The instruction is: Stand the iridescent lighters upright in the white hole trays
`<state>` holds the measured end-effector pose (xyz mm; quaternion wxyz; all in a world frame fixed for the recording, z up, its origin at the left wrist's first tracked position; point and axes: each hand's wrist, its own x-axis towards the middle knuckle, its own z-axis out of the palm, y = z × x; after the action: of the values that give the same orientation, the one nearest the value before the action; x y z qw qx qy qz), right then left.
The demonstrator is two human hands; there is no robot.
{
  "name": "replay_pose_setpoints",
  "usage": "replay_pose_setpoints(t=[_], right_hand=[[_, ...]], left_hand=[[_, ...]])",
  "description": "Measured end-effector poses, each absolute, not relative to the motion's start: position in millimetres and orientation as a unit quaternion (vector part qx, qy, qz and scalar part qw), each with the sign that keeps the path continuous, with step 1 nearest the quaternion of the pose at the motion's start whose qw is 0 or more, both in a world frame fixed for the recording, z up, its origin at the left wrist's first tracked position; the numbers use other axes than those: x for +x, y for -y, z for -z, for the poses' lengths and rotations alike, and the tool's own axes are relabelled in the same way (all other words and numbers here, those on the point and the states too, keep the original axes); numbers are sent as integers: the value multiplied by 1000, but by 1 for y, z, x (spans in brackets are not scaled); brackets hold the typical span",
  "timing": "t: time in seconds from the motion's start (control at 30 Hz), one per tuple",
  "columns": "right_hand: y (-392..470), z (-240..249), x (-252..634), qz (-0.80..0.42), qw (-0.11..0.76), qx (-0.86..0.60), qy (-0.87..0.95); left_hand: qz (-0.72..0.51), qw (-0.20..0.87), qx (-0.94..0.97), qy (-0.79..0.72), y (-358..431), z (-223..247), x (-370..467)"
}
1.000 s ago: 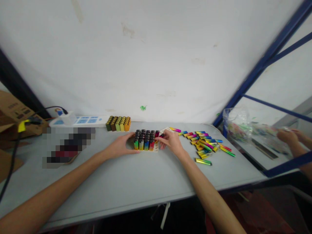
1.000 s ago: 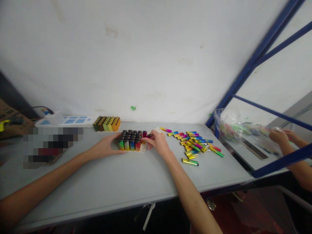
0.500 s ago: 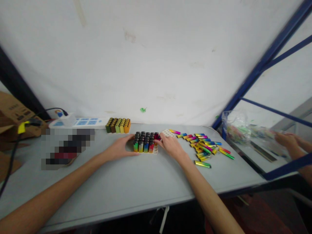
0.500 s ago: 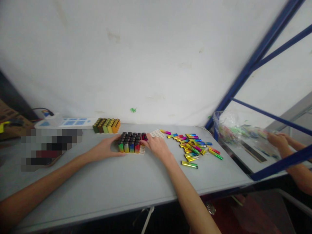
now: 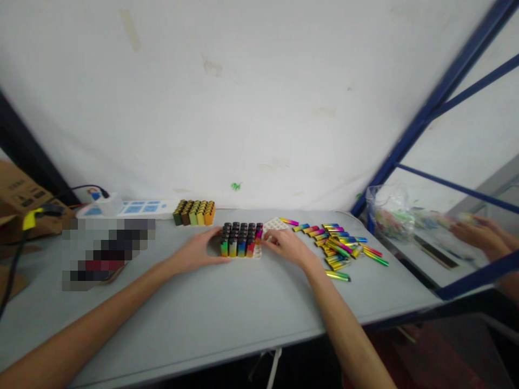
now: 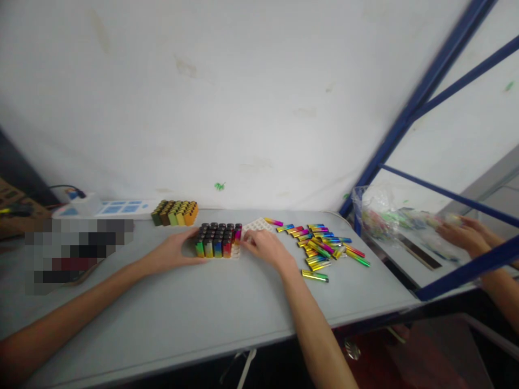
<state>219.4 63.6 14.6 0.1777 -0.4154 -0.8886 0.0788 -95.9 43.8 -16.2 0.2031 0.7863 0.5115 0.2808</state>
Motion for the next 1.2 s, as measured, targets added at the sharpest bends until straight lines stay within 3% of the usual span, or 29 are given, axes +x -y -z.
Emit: replay_pose_setpoints(t=[0.2,0.33,0.53,1.03,1.2], right_hand=[[-90,-9,287,-28,276,-501,820],[-108,9,309,22,261,-557,788],[-131,19,284,-7,186,-565,804],[-112,7,287,3,183,-593,784],[-99,-8,283,-68,291,-549,781]], left_hand=[[-284,199,788,-508,-42,12,-94],[-281,200,789,-509,-42,10,-94],[-267,199,795,-508,-41,9,-94],[-275,188,806,-489,-40,10,-95],[-277,198,806,-484,-41,13,-95]])
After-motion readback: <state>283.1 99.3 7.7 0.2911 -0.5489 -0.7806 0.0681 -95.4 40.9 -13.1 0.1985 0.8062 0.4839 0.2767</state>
